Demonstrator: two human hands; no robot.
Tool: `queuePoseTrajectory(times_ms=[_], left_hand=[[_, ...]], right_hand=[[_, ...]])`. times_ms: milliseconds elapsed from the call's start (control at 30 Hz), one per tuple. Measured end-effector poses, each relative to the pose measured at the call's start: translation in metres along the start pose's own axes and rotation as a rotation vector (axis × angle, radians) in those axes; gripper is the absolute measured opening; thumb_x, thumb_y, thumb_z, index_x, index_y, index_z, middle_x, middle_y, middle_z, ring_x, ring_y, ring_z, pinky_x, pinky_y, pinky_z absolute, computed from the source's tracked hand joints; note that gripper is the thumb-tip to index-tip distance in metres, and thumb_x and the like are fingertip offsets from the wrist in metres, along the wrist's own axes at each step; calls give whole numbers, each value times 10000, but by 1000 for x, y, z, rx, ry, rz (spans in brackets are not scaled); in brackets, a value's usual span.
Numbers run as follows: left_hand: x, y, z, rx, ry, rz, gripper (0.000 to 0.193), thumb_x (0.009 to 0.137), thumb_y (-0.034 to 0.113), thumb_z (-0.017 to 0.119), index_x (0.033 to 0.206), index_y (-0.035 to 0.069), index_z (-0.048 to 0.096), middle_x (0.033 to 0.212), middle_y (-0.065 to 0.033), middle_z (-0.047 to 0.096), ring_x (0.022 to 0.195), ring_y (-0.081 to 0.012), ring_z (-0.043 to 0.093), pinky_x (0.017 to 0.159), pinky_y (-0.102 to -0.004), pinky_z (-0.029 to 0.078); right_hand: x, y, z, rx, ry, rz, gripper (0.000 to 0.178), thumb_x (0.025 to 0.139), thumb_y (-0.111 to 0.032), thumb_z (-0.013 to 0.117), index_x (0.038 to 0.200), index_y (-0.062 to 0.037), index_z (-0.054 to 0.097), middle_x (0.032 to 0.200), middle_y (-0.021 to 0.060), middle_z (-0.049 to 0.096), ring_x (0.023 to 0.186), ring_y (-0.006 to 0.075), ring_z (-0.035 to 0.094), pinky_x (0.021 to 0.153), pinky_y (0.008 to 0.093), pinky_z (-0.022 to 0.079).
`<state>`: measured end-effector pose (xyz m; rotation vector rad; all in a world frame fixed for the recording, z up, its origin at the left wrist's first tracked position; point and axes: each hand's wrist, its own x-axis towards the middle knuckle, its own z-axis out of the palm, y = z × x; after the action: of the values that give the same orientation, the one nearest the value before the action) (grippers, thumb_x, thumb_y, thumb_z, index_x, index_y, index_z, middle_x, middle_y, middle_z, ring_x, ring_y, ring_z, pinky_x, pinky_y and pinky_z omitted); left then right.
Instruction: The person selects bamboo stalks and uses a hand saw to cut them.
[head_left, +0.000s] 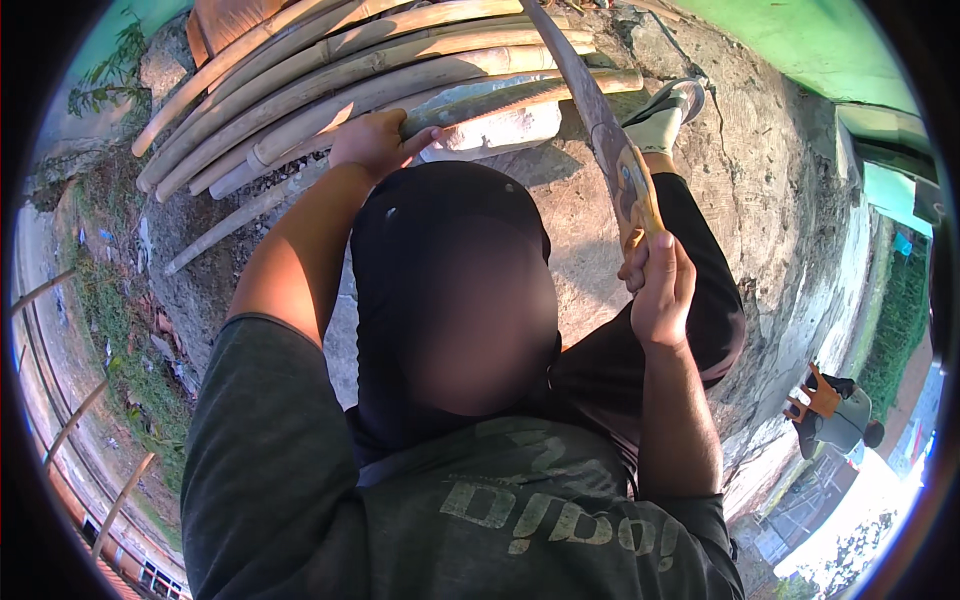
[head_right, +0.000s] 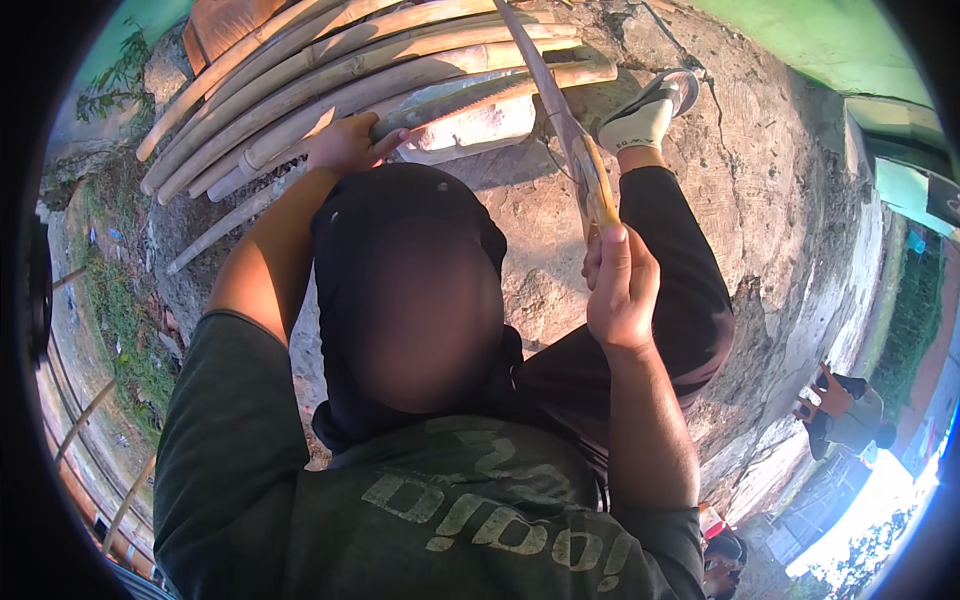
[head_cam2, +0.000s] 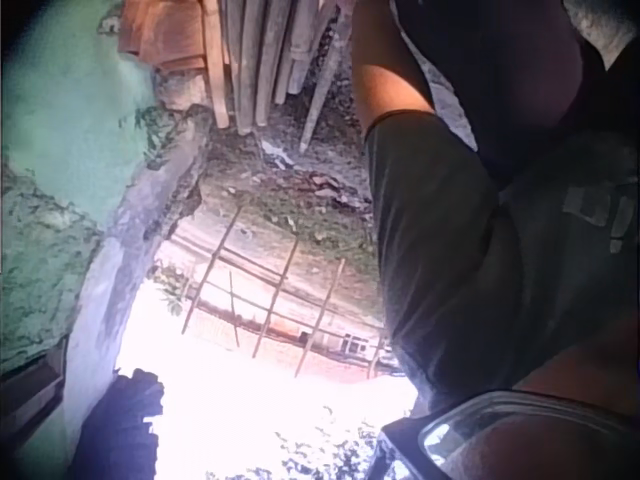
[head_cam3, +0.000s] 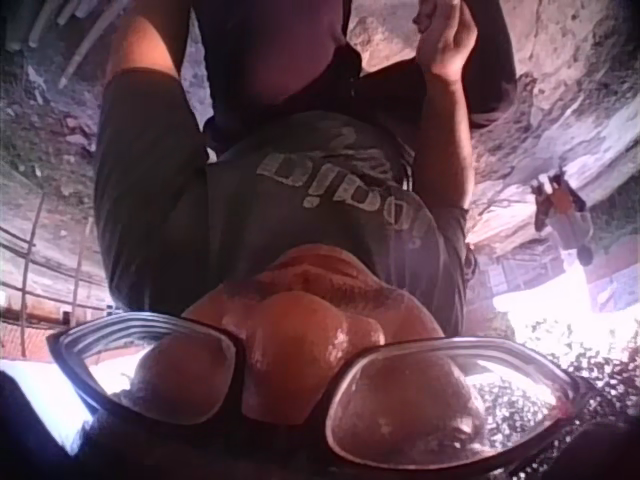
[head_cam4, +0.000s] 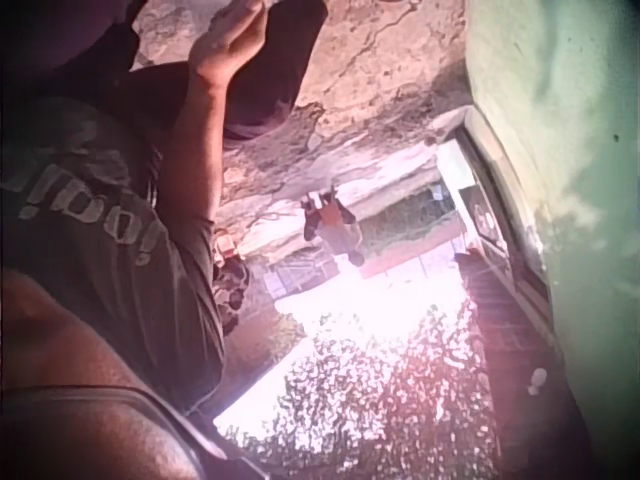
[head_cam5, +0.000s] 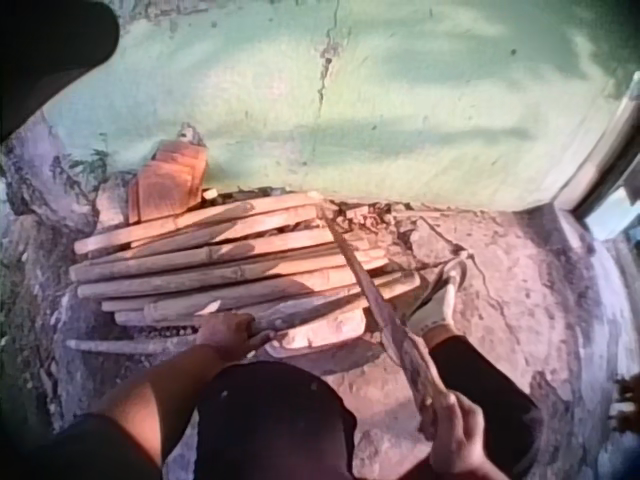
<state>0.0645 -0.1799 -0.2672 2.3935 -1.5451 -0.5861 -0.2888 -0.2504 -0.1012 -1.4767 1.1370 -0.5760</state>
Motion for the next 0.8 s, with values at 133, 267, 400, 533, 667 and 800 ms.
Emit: queuePoseTrajectory(times_ms=[133, 267, 400, 533, 667, 800], left_hand=[[-2, 7, -8, -2, 16, -47, 713, 859, 764, 485, 904, 75, 659, 823, -145, 692, 819, -333, 686, 737, -448, 535], [-2, 10, -12, 16, -20, -66, 712, 861, 760, 483, 901, 71, 660, 825, -144, 693, 826, -334, 684, 734, -454, 532], [-2, 5, -8, -15, -26, -61, 708, 866, 753, 483, 901, 68, 662, 821, -147, 690, 828, -339, 682, 729, -458, 530], [0, 7, -8, -10, -38, -65, 729, 863, 767, 466, 898, 69, 669, 833, -142, 692, 840, -336, 683, 739, -453, 532], [-1, 4, -4, 36, 8, -31, 756, 861, 785, 443, 901, 67, 674, 862, -137, 702, 865, -331, 686, 759, -457, 534], [3, 7, -9, 17, -74, -54, 768, 864, 790, 428, 919, 66, 676, 880, -146, 705, 882, -332, 686, 772, -464, 534]], right_hand=[[-31, 19, -11, -151, 37, -97, 491, 1056, -397, 373, 720, -49, 452, 584, -15, 403, 522, 71, 366, 473, 259, 285], [-59, 26, -17, -231, -56, -133, 476, 1047, -445, 387, 788, -53, 467, 636, 13, 444, 557, 79, 379, 523, 228, 315], [-63, 21, -9, -85, -31, -48, 472, 1050, -439, 385, 788, -55, 469, 641, 9, 444, 560, 77, 375, 525, 227, 313], [-57, 30, -6, -116, -32, -75, 455, 1053, -424, 395, 783, -64, 465, 636, -4, 430, 561, 72, 365, 527, 225, 306], [-26, 25, 6, -38, -39, -87, 423, 1060, -315, 411, 757, -30, 486, 612, -18, 429, 560, 65, 382, 515, 246, 309], [6, 23, 13, -184, -34, -128, 416, 1068, -306, 399, 759, -39, 477, 616, -31, 408, 570, 67, 356, 517, 259, 295]])
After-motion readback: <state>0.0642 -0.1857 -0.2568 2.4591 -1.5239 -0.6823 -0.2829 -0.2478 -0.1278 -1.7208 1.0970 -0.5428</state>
